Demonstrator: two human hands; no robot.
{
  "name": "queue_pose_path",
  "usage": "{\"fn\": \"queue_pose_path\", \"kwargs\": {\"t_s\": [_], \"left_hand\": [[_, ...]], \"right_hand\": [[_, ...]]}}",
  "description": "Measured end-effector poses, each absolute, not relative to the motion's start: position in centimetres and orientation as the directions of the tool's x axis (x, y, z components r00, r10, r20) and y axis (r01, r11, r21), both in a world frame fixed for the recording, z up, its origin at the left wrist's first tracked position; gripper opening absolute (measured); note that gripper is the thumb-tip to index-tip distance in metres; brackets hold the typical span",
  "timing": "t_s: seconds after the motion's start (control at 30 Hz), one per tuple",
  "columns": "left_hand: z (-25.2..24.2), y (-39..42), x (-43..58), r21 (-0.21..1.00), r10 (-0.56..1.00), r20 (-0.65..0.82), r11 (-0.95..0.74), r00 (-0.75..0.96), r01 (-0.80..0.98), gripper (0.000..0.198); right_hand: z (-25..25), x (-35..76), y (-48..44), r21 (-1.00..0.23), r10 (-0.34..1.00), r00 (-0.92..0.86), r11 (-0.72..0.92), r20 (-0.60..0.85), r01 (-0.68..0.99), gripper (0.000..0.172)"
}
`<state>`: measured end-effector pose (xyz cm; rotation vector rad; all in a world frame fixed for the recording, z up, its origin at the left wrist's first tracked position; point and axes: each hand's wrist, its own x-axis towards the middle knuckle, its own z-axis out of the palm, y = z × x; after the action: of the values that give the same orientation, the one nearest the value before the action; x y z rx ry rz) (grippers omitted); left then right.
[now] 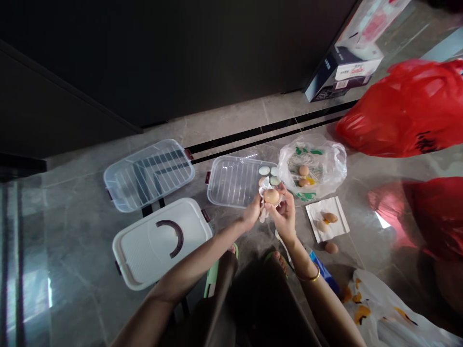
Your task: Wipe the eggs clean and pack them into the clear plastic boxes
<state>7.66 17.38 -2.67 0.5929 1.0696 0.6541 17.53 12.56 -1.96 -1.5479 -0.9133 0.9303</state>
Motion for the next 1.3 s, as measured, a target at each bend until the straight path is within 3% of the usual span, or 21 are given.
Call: {"fn": "queue_pose_path", "kwargs": {"t_s": [0.13,0.23,0.33,0.4,0.5,0.63,0.73,0.83,0.9,1.0,1.13,1.2,1.3], "left_hand": [[-2.6,17.4,7.2,0.913,0.906,-0.381,0.400,0.183,-0.083,0.018],[-1.3,18.0,6.6,0.991,0.983,-0.127,0.120,0.136,0.059,0.039],[0.4,19.3,5.6,0.970,0.965,0.121,-0.165,0.234,0.177,0.039],[1.0,20.1,5.1,0.927,0.900,0.179,-0.289,0.397,0.239,0.030],[0.8,20.8,4.9,0.879,0.824,0.111,-0.342,0.555,0.333,0.033],[-0.3,20.6,4.7,0.882,0.827,0.101,-0.332,0.553,0.335,0.040],[-0.5,20.3,4.6,0.922,0.875,0.145,-0.289,0.462,0.259,0.038],[-0.5,19.9,4.6,0.951,0.904,0.165,-0.251,0.395,0.178,0.040],[-0.5,19.6,4.9,0.958,0.904,0.175,-0.248,0.390,0.146,0.040],[-0.7,19.1,5.3,0.955,0.903,0.170,-0.250,0.396,0.161,0.036],[-0.7,18.4,5.7,0.902,0.874,0.206,-0.344,0.440,0.261,0.029],[-0.6,18.1,5.9,0.873,0.861,0.243,-0.395,0.446,0.287,0.031],[-0.5,17.8,6.1,0.840,0.843,0.295,-0.453,0.450,0.298,0.032]], "right_hand": [[-1.6,17.4,12.6,-0.981,0.906,0.377,-0.179,-0.193,-0.072,0.049],[-1.1,17.6,12.6,-0.957,0.897,0.341,-0.234,-0.280,-0.171,0.051],[-0.7,18.1,12.8,-0.953,0.895,0.344,-0.221,-0.283,-0.207,0.049],[-0.4,18.5,12.9,-0.952,0.908,0.320,-0.199,-0.269,-0.234,0.046],[0.1,19.0,13.0,-0.933,0.926,0.263,-0.185,-0.270,-0.308,0.045],[1.0,19.4,13.1,-0.819,0.900,0.237,-0.189,-0.364,-0.542,0.057],[1.3,19.4,13.4,-0.642,0.848,0.228,-0.161,-0.478,-0.750,0.038],[0.9,18.8,13.7,-0.519,0.801,0.148,-0.223,-0.581,-0.825,0.024],[0.4,17.9,13.8,-0.535,0.782,0.154,-0.254,-0.604,-0.806,0.026],[-0.2,16.7,13.5,-0.658,0.804,0.213,-0.268,-0.555,-0.703,0.041],[-0.6,16.8,13.2,-0.916,0.852,0.395,-0.211,-0.344,-0.342,0.035],[-0.7,17.3,13.2,-0.970,0.852,0.468,-0.179,-0.236,-0.163,0.034],[-0.8,18.0,13.5,-0.979,0.820,0.536,-0.186,-0.200,-0.082,0.038]]}}
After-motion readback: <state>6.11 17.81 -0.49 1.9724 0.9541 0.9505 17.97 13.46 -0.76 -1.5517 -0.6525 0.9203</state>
